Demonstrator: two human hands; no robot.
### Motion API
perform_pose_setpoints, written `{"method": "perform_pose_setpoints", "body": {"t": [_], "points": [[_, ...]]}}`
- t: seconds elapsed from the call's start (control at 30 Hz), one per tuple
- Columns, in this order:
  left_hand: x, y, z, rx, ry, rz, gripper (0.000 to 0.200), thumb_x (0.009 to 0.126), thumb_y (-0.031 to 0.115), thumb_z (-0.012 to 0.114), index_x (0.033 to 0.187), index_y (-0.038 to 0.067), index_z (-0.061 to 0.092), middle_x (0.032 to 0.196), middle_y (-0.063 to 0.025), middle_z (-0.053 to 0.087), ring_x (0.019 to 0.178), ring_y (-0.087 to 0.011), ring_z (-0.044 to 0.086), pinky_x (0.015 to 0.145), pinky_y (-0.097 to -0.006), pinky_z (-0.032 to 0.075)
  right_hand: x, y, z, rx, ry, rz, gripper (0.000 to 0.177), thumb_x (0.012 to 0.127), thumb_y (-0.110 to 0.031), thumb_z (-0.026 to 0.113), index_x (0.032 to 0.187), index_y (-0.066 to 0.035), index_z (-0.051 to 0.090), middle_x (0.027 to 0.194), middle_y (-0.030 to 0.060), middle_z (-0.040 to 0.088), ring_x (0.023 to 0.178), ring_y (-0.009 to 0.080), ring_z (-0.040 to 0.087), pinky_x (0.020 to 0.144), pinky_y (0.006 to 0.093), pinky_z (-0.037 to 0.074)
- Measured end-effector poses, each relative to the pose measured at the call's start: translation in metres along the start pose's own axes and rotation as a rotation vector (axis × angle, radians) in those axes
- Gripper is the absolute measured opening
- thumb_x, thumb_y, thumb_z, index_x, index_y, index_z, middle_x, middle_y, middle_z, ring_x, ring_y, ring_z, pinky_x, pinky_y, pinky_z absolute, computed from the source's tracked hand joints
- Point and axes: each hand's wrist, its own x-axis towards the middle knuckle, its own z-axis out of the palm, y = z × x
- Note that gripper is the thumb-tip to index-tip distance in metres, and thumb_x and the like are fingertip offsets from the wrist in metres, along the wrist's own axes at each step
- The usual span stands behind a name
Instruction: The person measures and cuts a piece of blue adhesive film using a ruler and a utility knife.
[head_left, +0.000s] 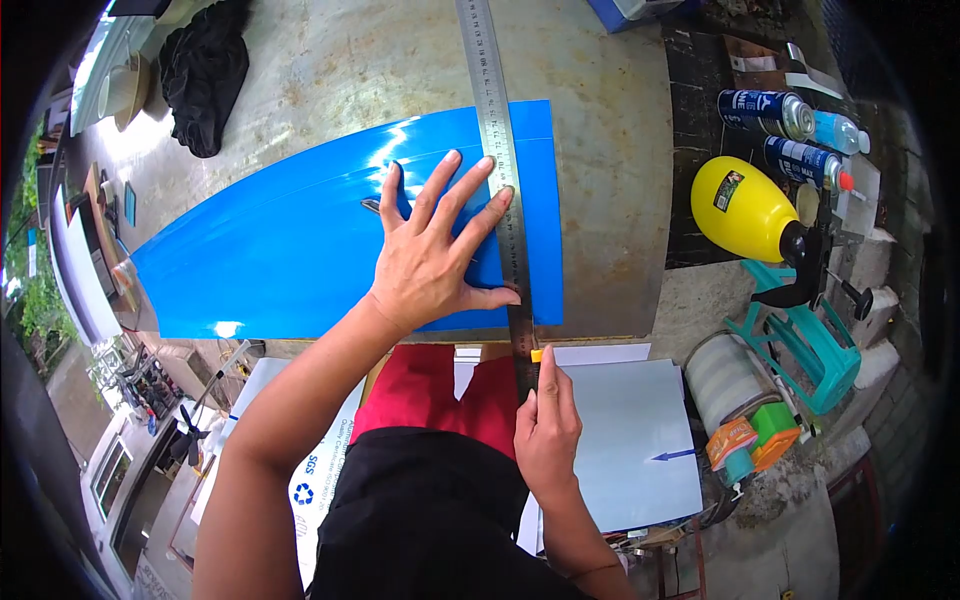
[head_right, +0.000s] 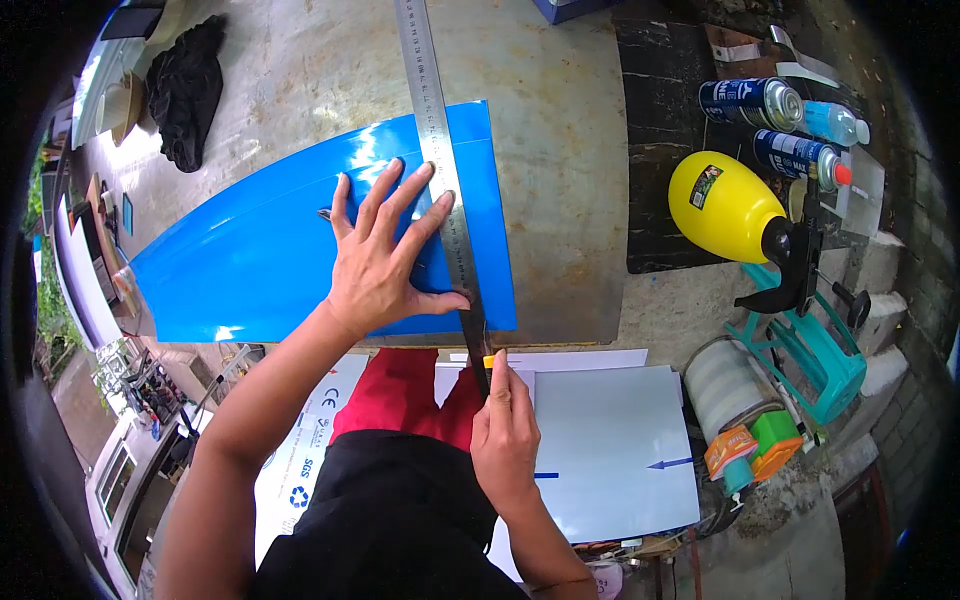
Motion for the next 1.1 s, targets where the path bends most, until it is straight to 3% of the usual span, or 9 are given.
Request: {"method": "perform_pose_setpoints", "body": {"t": [0.47, 0.53, 0.8, 0.87, 1.1], "points": [[-0.001, -0.001, 0.001, -0.001, 0.0, 0.0, 0.111, 0.062, 0.085, 0.081, 0.152, 0.024, 0.057, 0.166, -0.0103, 0.043, 0.158, -0.0355, 0.032, 0.125, -0.0723, 0.01, -0.001, 0.0, 0.001, 0.022, 0.018, 0.008, 0.074, 0.09, 0.014, 0.057, 0.162, 0.0, 0.043, 0.13, 0.0261, 0.064, 0.111, 0.045, 0.07, 0.089, 0.0484, 0.058], [-0.001, -0.002, 0.003, -0.009, -0.004, -0.001, 0.111, 0.065, 0.087, 0.076, 0.155, 0.027, 0.055, 0.168, -0.0077, 0.041, 0.159, -0.0357, 0.031, 0.12, -0.0771, 0.012, 0.0, -0.001, 0.0, 0.021, 0.022, 0.003, 0.074, 0.09, 0.014, 0.057, 0.162, 0.0, 0.043, 0.129, 0.0261, 0.064, 0.111, 0.0452, 0.069, 0.089, 0.0484, 0.057], [-0.001, -0.003, 0.005, 0.008, 0.041, 0.027, 0.108, 0.068, 0.084, 0.076, 0.155, 0.023, 0.055, 0.166, -0.0081, 0.043, 0.158, -0.0348, 0.033, 0.122, -0.0744, 0.01, -0.001, -0.003, 0.001, 0.012, 0.042, 0.0, 0.075, 0.091, 0.014, 0.056, 0.163, -0.003, 0.043, 0.128, 0.0254, 0.064, 0.11, 0.0458, 0.069, 0.089, 0.0489, 0.057], [-0.001, -0.002, 0.006, 0.035, 0.046, 0.026, 0.111, 0.064, 0.084, 0.079, 0.154, 0.024, 0.055, 0.167, -0.0089, 0.041, 0.158, -0.0351, 0.032, 0.124, -0.0708, 0.01, 0.0, -0.002, 0.0, 0.035, 0.04, -0.009, 0.076, 0.091, 0.014, 0.056, 0.163, -0.004, 0.042, 0.13, 0.0248, 0.063, 0.11, 0.0455, 0.069, 0.088, 0.0485, 0.057], [-0.003, -0.001, 0.011, 0.052, 0.073, 0.031, 0.112, 0.063, 0.085, 0.08, 0.154, 0.025, 0.054, 0.168, -0.0071, 0.04, 0.159, -0.0339, 0.031, 0.123, -0.0726, 0.013, -0.002, -0.006, 0.001, -0.032, 0.026, 0.008, 0.082, 0.089, 0.012, 0.061, 0.166, -0.005, 0.038, 0.127, 0.0211, 0.062, 0.105, 0.042, 0.071, 0.082, 0.0481, 0.06]]}}
